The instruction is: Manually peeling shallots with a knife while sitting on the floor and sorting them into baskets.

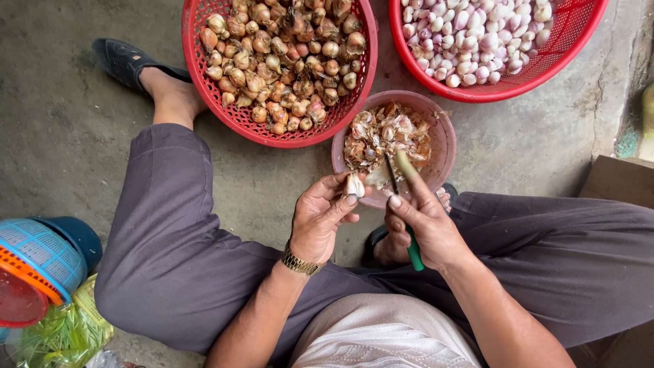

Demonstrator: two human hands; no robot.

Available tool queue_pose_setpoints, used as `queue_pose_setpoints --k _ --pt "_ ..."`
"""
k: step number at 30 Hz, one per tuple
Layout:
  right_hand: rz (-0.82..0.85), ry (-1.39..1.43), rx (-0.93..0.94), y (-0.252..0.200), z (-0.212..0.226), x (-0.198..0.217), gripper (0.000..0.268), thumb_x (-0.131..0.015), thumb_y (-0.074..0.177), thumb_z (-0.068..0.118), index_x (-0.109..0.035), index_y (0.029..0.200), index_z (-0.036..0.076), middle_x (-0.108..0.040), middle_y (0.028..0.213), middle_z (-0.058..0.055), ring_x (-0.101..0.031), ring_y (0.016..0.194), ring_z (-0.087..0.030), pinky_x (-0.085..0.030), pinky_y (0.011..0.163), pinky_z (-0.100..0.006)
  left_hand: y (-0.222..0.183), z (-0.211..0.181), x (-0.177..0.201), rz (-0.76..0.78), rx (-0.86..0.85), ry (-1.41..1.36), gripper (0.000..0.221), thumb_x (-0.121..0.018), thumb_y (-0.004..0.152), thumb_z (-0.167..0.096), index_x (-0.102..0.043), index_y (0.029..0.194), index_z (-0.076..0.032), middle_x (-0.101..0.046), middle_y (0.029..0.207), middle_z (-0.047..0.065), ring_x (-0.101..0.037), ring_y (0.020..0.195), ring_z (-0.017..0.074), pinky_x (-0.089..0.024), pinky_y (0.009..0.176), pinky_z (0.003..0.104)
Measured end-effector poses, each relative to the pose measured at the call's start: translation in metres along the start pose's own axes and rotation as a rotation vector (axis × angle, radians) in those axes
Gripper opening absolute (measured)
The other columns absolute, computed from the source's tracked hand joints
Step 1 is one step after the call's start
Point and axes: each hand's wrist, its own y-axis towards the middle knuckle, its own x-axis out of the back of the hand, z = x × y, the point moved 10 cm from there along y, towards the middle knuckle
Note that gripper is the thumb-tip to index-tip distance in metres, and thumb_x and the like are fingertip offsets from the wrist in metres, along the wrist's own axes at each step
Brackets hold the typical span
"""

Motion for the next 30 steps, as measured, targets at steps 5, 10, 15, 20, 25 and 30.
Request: queue_pose_setpoints --k 5,10,15,20,25,30 --pt "0.269 0.264 -0.096 -0.008 -0.027 -0.008 0.061 -0.047 0.1 -0.003 -0.034 0.158 0.01 -0.046 0.056 -0.006 -0.048 0.039 -0.011 -0.047 0.036 -0.018 0.006 0.018 0.015 -0.012 0.029 -0.001 0.038 -0.078 0.088 -0.006 -0.062 0.122 -0.003 -0.071 0.111 0.012 -0.073 0.092 0.0185 -0.064 0.063 0.019" --pt "0.286 0.349 -0.121 -0.007 -0.034 0.001 0.056 -0.042 0.1 -0.004 -0.036 0.155 0.002 -0.042 0.052 -0.008 -0.047 0.034 -0.012 -0.046 0.032 -0.019 0.003 0.025 0.008 0.049 0.132 -0.09 0.029 -0.073 0.092 -0.006 -0.064 0.119 -0.003 -0.073 0.103 0.015 -0.075 0.091 0.0227 -0.06 0.057 0.015" --pt "0.387 0.4 -0.102 -0.011 -0.013 -0.027 0.065 -0.047 0.099 -0.003 -0.027 0.16 0.006 -0.046 0.059 -0.006 -0.048 0.041 -0.01 -0.048 0.04 -0.018 0.003 0.025 0.003 0.052 0.134 -0.125 0.026 -0.075 0.09 -0.005 -0.065 0.114 -0.003 -0.073 0.1 0.015 -0.075 0.09 0.0217 -0.065 0.062 0.02" --pt "0.353 0.389 -0.107 -0.009 -0.029 -0.003 0.058 -0.043 0.1 -0.002 -0.033 0.157 0.003 -0.045 0.057 -0.005 -0.047 0.04 -0.009 -0.047 0.038 -0.017 0.001 0.027 0.0 0.072 0.163 -0.152 0.023 -0.074 0.091 -0.004 -0.065 0.112 -0.002 -0.074 0.099 0.016 -0.076 0.089 0.0232 -0.065 0.063 0.02" --pt "0.399 0.448 -0.108 -0.013 -0.013 -0.023 0.063 -0.045 0.1 -0.004 -0.028 0.16 0.004 -0.046 0.058 -0.006 -0.046 0.04 -0.009 -0.047 0.039 -0.018 0.004 0.027 0.003 0.043 0.128 -0.119 0.026 -0.076 0.089 -0.004 -0.065 0.112 -0.002 -0.074 0.1 0.016 -0.077 0.09 0.0236 -0.066 0.064 0.022" --pt "0.336 0.416 -0.123 -0.01 -0.029 -0.002 0.056 -0.04 0.101 -0.002 -0.034 0.156 -0.001 -0.044 0.055 -0.005 -0.048 0.039 -0.009 -0.046 0.036 -0.016 0.001 0.029 0.001 0.073 0.158 -0.181 0.022 -0.073 0.091 -0.002 -0.064 0.11 -0.001 -0.074 0.098 0.017 -0.077 0.089 0.0259 -0.066 0.064 0.023"
